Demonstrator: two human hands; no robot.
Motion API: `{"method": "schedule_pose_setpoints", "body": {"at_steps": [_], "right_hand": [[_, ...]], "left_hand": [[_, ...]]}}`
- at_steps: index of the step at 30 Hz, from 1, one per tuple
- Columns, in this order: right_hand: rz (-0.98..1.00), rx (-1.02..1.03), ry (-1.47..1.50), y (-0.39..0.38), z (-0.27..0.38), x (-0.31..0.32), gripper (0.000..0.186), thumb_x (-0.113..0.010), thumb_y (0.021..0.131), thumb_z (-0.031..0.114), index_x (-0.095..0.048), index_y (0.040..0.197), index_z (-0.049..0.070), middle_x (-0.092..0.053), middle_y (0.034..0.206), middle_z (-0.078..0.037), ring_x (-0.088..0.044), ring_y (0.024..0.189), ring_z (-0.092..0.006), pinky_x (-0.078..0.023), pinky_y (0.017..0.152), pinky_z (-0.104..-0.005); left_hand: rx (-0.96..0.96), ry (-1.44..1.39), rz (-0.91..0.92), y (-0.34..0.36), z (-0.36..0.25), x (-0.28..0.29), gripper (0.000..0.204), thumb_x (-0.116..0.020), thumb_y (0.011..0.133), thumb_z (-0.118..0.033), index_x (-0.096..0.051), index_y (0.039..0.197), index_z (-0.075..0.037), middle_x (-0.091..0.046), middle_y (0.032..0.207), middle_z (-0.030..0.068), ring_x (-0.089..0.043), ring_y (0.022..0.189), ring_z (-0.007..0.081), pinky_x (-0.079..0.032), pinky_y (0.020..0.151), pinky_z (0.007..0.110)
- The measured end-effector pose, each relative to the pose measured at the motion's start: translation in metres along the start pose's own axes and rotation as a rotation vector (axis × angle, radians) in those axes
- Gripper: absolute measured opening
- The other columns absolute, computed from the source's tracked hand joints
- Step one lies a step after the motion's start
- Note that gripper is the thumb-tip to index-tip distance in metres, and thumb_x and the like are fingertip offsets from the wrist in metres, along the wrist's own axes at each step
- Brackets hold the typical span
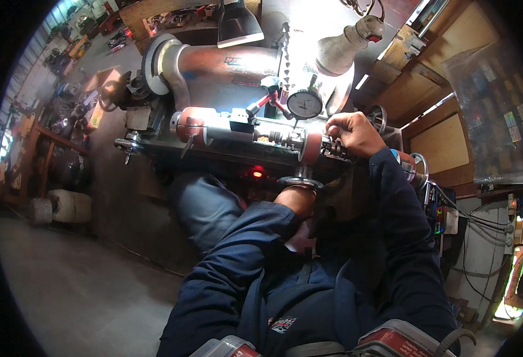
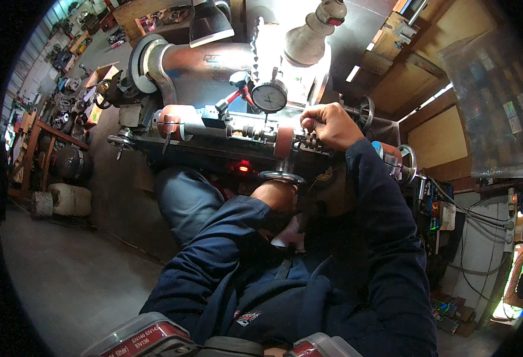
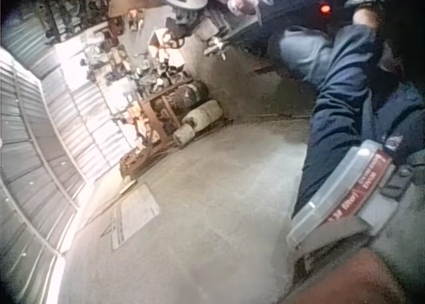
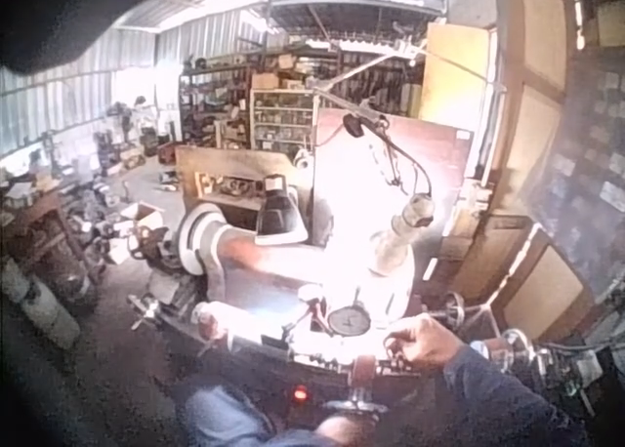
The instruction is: Using a lathe and dial indicator to precisely measure and machine a cylindrical part.
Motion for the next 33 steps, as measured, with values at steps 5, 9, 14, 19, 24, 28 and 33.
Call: {"method": "schedule_pose_setpoints", "body": {"at_steps": [5,9,14,19,24,28,33], "right_hand": [[0.025,-0.011,-0.069,0.003,0.008,0.004,0.011,-0.058,0.088,-0.002,-0.067,0.091,-0.006,-0.064,0.070,-0.005,-0.054,0.069,-0.0072,-0.048,0.067,-0.0268],[-0.012,-0.002,-0.066,0.001,0.006,0.002,0.011,-0.057,0.087,-0.003,-0.068,0.091,-0.006,-0.064,0.070,-0.004,-0.054,0.069,-0.0074,-0.048,0.067,-0.0267],[-0.013,-0.018,-0.023,0.001,0.002,0.000,0.011,-0.059,0.087,-0.002,-0.068,0.090,-0.006,-0.064,0.069,-0.004,-0.054,0.068,-0.0071,-0.048,0.066,-0.0267],[-0.025,0.001,-0.061,0.001,0.002,-0.001,0.011,-0.059,0.087,-0.001,-0.068,0.090,-0.007,-0.061,0.067,-0.004,-0.052,0.066,-0.0064,-0.047,0.064,-0.0270],[-0.043,-0.029,-0.063,0.002,0.001,-0.002,0.010,-0.059,0.087,0.000,-0.067,0.089,-0.007,-0.062,0.066,-0.004,-0.052,0.065,-0.0078,-0.047,0.063,-0.0278],[0.008,-0.044,0.066,0.001,-0.009,0.002,0.010,-0.058,0.090,-0.001,-0.067,0.091,-0.005,-0.063,0.074,-0.004,-0.054,0.072,-0.0097,-0.047,0.069,-0.0274],[-0.163,0.185,0.228,-0.017,0.004,0.012,0.006,-0.059,0.093,0.000,-0.064,0.097,-0.001,-0.060,0.091,-0.005,-0.058,0.092,-0.0127,-0.045,0.085,-0.0268]], "left_hand": [[-0.046,0.118,0.012,-0.002,-0.002,0.000,0.050,-0.076,0.077,-0.021,-0.064,0.123,-0.003,-0.061,0.131,0.0200,-0.059,0.119,0.0351,-0.048,0.103,0.044],[-0.053,0.050,-0.011,0.011,0.006,-0.010,0.052,-0.075,0.078,-0.021,-0.063,0.125,-0.003,-0.060,0.131,0.0203,-0.060,0.119,0.0354,-0.048,0.103,0.044],[0.014,-0.025,0.049,0.007,0.005,-0.006,0.054,-0.075,0.078,-0.021,-0.061,0.127,-0.003,-0.059,0.133,0.0204,-0.059,0.120,0.0354,-0.048,0.103,0.044],[-0.075,0.023,-0.075,0.002,0.006,-0.012,0.037,-0.067,0.083,-0.018,-0.068,0.116,-0.002,-0.066,0.121,0.0202,-0.066,0.106,0.0342,-0.054,0.090,0.043],[-0.001,-0.007,0.008,-0.002,0.001,0.000,0.053,-0.074,0.079,-0.018,-0.061,0.129,-0.005,-0.058,0.134,0.0209,-0.058,0.121,0.0352,-0.048,0.103,0.045],[0.090,-0.078,0.127,-0.013,-0.009,0.015,0.050,-0.074,0.082,-0.022,-0.062,0.128,-0.006,-0.060,0.132,0.0189,-0.060,0.119,0.0349,-0.050,0.101,0.046],[0.102,0.013,0.244,-0.027,-0.020,0.033,0.049,-0.073,0.085,-0.028,-0.063,0.127,-0.006,-0.062,0.130,0.0165,-0.062,0.116,0.0352,-0.052,0.098,0.048]]}}
Point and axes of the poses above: each hand's wrist, its own y-axis towards the middle knuckle, its own x-axis out of the back of the hand, z = x × y, the point moved 1 cm from there along y, towards the middle knuckle
